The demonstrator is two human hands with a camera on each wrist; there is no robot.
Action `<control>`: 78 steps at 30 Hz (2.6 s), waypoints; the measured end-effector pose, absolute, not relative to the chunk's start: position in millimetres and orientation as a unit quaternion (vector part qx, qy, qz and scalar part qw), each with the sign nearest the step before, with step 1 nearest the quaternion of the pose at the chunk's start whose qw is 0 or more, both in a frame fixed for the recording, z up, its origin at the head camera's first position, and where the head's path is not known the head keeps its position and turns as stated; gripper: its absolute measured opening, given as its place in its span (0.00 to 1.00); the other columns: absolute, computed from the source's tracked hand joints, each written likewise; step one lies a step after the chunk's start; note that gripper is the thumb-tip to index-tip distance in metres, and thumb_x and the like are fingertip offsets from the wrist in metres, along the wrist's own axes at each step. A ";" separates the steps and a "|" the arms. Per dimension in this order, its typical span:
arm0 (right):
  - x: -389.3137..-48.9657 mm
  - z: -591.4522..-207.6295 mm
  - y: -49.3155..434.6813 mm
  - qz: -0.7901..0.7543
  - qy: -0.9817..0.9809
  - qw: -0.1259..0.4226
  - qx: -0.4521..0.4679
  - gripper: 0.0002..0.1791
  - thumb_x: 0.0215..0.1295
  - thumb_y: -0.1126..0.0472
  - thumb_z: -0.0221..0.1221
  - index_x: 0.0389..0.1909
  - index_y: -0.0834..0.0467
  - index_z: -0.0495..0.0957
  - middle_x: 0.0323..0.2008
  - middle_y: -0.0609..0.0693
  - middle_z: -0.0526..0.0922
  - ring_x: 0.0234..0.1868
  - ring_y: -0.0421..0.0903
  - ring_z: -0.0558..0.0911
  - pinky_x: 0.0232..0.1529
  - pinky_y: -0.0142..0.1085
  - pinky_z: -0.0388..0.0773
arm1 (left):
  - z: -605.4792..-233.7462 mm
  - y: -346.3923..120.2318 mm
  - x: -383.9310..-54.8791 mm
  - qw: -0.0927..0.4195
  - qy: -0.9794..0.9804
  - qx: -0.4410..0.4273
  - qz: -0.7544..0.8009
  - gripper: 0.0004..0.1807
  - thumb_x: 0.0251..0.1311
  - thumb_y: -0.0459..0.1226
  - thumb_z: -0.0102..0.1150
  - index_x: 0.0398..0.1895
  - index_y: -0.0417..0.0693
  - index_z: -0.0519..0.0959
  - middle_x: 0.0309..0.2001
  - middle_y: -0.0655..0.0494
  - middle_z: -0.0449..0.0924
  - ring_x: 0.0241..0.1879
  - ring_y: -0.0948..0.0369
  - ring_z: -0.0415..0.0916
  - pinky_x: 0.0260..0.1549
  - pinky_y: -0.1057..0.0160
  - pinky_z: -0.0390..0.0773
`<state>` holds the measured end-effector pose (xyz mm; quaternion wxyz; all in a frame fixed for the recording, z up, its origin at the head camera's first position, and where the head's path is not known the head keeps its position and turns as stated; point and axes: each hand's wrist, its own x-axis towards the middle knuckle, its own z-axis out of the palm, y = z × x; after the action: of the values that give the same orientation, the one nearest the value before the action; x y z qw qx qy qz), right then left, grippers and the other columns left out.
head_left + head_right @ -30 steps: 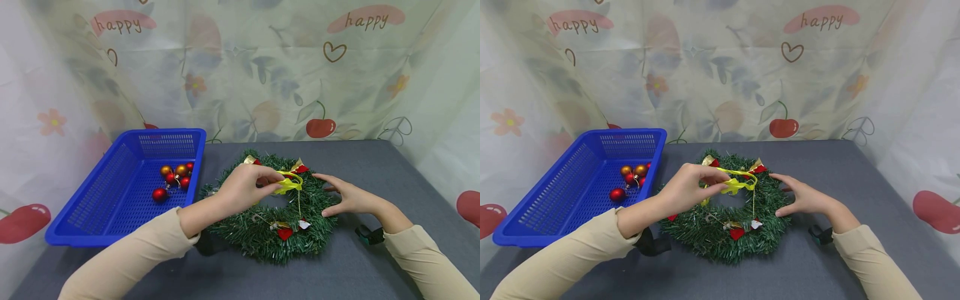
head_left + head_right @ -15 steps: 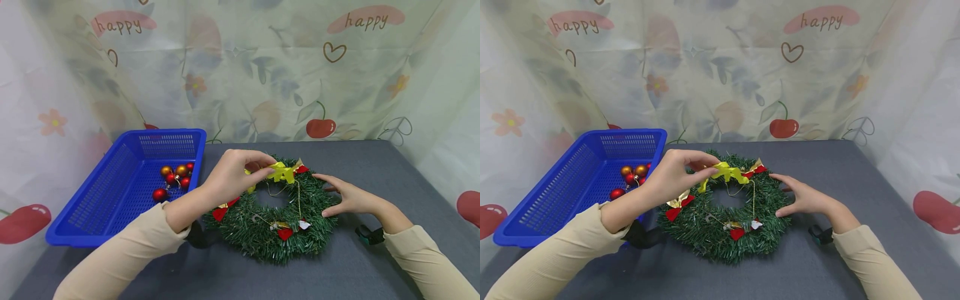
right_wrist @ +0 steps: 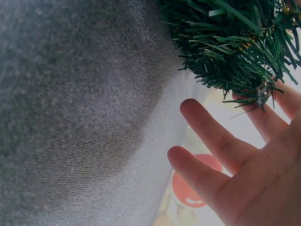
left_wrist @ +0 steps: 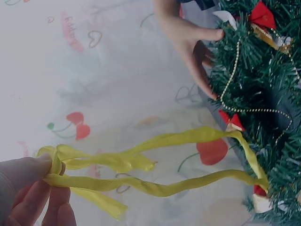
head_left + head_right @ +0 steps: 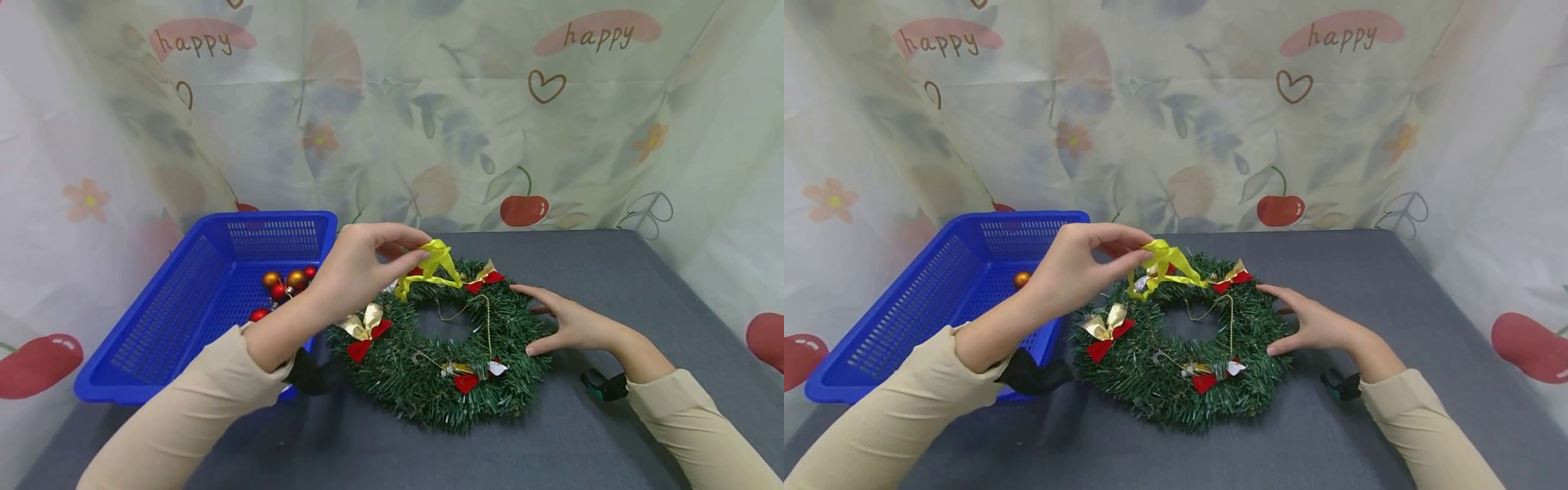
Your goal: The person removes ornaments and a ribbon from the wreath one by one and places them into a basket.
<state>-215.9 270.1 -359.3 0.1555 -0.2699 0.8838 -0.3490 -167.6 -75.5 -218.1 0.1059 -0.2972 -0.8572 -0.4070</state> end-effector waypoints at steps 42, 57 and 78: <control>-216.5 -359.2 270.7 -0.346 0.885 0.158 -0.269 0.53 0.52 0.53 0.68 0.73 0.55 0.45 0.71 0.67 0.46 0.63 0.73 0.62 0.57 0.65 0.62 | -183.9 -134.2 -189.5 0.215 -0.845 -0.196 -0.449 0.13 0.60 0.40 0.59 0.44 0.43 0.83 0.41 0.47 0.85 0.29 0.78 0.77 0.34 0.78 0.77; -217.1 -360.2 271.1 -0.344 0.886 0.157 -0.269 0.53 0.52 0.53 0.68 0.73 0.55 0.45 0.71 0.67 0.45 0.63 0.73 0.63 0.56 0.67 0.62 | -171.6 -155.7 -187.6 0.285 -0.818 -0.174 -0.467 0.13 0.57 0.37 0.62 0.43 0.38 0.83 0.35 0.59 0.86 0.28 0.77 0.79 0.34 0.80 0.76; -217.4 -360.8 271.5 -0.340 0.887 0.153 -0.272 0.53 0.52 0.53 0.68 0.73 0.55 0.45 0.71 0.67 0.46 0.62 0.72 0.64 0.55 0.66 0.63 | -154.3 -185.2 -189.9 0.367 -0.728 -0.115 -0.567 0.08 0.52 0.34 0.66 0.36 0.42 0.85 0.25 0.70 0.83 0.25 0.71 0.81 0.31 0.79 0.77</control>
<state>-217.4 271.5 -360.8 0.1526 -0.2715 0.8875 -0.3397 -189.9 -185.2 -154.3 0.3666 -0.1150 -0.7283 -0.5675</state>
